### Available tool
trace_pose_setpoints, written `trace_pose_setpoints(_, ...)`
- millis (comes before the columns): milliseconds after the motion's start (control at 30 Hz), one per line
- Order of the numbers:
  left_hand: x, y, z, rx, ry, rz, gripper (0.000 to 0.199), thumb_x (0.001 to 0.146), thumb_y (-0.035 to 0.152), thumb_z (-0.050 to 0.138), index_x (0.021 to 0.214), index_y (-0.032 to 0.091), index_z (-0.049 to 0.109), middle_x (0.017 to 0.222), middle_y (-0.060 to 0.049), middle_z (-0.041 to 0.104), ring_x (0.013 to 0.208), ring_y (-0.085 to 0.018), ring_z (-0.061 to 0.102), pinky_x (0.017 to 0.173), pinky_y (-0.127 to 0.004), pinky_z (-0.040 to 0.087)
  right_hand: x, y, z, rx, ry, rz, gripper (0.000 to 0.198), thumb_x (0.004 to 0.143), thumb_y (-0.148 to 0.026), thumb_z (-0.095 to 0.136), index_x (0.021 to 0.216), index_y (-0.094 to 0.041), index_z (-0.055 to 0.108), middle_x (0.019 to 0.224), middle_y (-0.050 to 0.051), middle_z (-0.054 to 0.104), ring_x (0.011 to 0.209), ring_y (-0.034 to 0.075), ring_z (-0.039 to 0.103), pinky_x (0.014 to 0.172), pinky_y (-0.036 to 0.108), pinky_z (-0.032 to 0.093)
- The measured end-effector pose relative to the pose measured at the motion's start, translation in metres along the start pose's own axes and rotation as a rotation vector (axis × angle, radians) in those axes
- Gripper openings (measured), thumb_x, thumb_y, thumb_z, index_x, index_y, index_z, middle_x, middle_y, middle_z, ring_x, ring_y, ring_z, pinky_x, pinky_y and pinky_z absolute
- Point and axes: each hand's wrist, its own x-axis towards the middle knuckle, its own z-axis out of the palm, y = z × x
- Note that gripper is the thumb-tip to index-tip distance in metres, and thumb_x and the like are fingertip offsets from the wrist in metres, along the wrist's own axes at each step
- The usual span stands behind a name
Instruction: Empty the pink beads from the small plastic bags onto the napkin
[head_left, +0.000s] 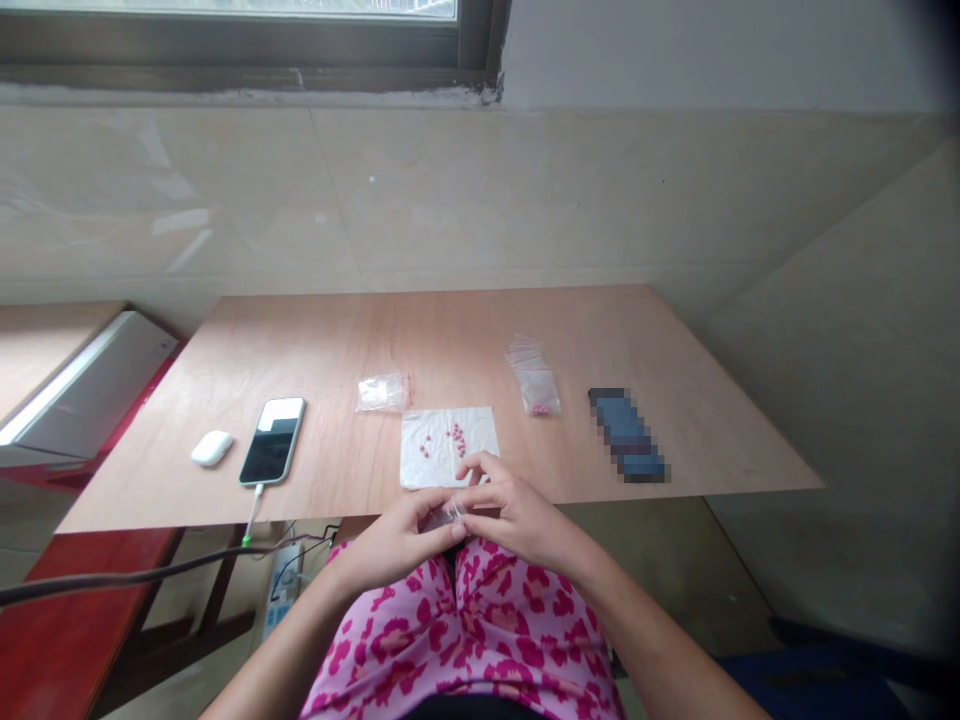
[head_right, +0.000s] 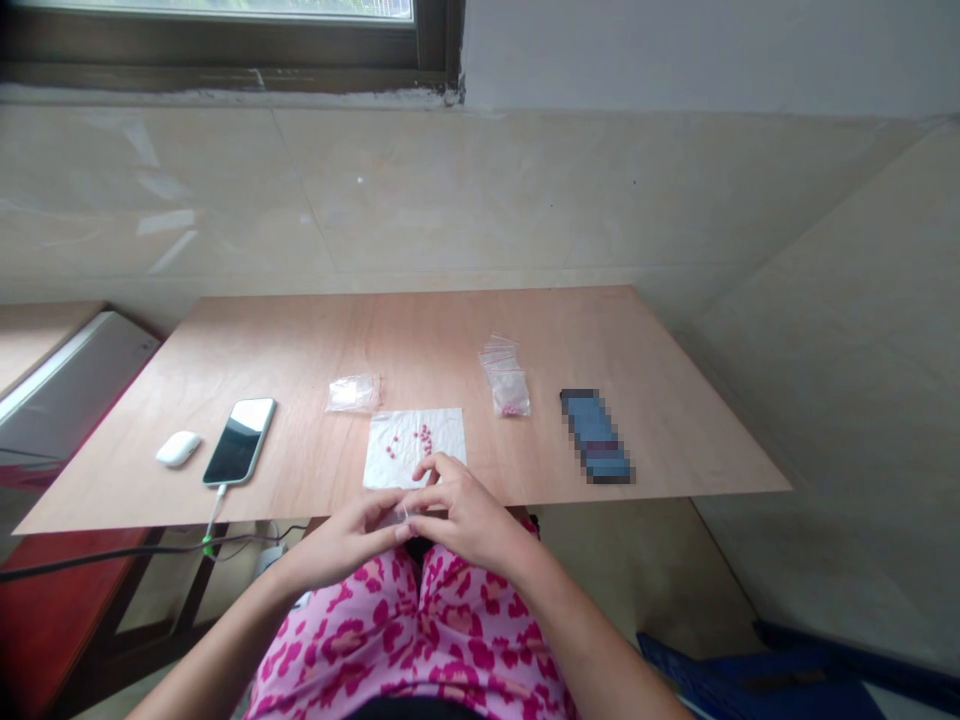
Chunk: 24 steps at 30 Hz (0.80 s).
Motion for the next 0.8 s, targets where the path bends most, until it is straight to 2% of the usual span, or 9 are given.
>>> trace_pose_setpoints(67, 0.000, 0.002, 0.000, -0.035, -0.079, -0.002, 0.032, 0.099, 0.045, 0.062, 0.110, 0.019, 0.076, 0.097, -0.008, 0.072, 0.088, -0.023, 0.066, 0.079, -0.033, 0.052, 0.000, -0.002, 0.001, 0.000, -0.081, -0.050, 0.018, 0.093, -0.021, 0.072, 0.103, -0.030, 0.084, 0.136, 0.007, 0.060, 0.122, 0.026, 0.059, 0.106, 0.041, 0.046)
trace_pose_setpoints(167, 0.000, 0.003, -0.002, 0.003, -0.140, 0.000, 0.032, 0.099, 0.046, 0.063, 0.108, 0.018, 0.075, 0.097, -0.007, 0.070, 0.082, -0.020, 0.063, 0.073, -0.029, 0.049, 0.000, -0.005, 0.005, -0.001, -0.146, -0.056, 0.022, 0.092, -0.016, 0.072, 0.104, -0.031, 0.083, 0.131, 0.006, 0.063, 0.121, 0.026, 0.060, 0.104, 0.039, 0.048)
trace_pose_setpoints(300, 0.000, -0.001, -0.006, 0.008, -0.169, 0.009, 0.035, 0.096, 0.047, 0.066, 0.115, 0.018, 0.074, 0.107, -0.009, 0.071, 0.093, -0.023, 0.064, 0.080, -0.032, 0.051, 0.000, -0.005, 0.006, -0.068, -0.168, -0.064, 0.023, 0.090, -0.024, 0.076, 0.112, -0.030, 0.081, 0.134, 0.008, 0.062, 0.120, 0.027, 0.060, 0.100, 0.038, 0.050)
trace_pose_setpoints(433, 0.000, -0.004, -0.010, 0.036, -0.230, 0.034, 0.041, 0.093, 0.046, 0.071, 0.124, 0.019, 0.072, 0.118, -0.011, 0.070, 0.101, -0.025, 0.064, 0.087, -0.035, 0.051, -0.001, -0.003, 0.004, -0.131, -0.254, -0.087, 0.034, 0.091, -0.028, 0.077, 0.125, -0.031, 0.076, 0.143, 0.009, 0.058, 0.130, 0.027, 0.056, 0.110, 0.040, 0.046)
trace_pose_setpoints(567, 0.001, -0.003, -0.011, 0.096, -0.258, 0.043, 0.044, 0.094, 0.045, 0.071, 0.130, 0.022, 0.069, 0.130, -0.012, 0.067, 0.110, -0.027, 0.064, 0.092, -0.038, 0.052, 0.000, -0.001, 0.003, -0.117, -0.286, -0.100, 0.037, 0.090, -0.028, 0.078, 0.127, -0.033, 0.075, 0.145, 0.008, 0.058, 0.132, 0.027, 0.056, 0.112, 0.041, 0.045)
trace_pose_setpoints(700, 0.002, -0.003, -0.008, 0.121, -0.253, 0.051, 0.042, 0.093, 0.045, 0.071, 0.129, 0.022, 0.069, 0.127, -0.011, 0.067, 0.111, -0.028, 0.063, 0.094, -0.039, 0.051, 0.002, 0.001, 0.003, -0.110, -0.284, -0.114, 0.038, 0.089, -0.021, 0.078, 0.124, -0.035, 0.077, 0.146, 0.007, 0.058, 0.132, 0.027, 0.057, 0.112, 0.041, 0.045)
trace_pose_setpoints(800, 0.001, -0.006, -0.007, 0.155, -0.225, 0.014, 0.035, 0.094, 0.047, 0.069, 0.115, 0.019, 0.072, 0.113, -0.009, 0.070, 0.095, -0.023, 0.064, 0.083, -0.034, 0.051, 0.001, 0.001, 0.001, -0.058, -0.279, -0.136, 0.029, 0.091, -0.022, 0.075, 0.118, -0.032, 0.080, 0.146, 0.007, 0.060, 0.132, 0.026, 0.058, 0.113, 0.041, 0.045)
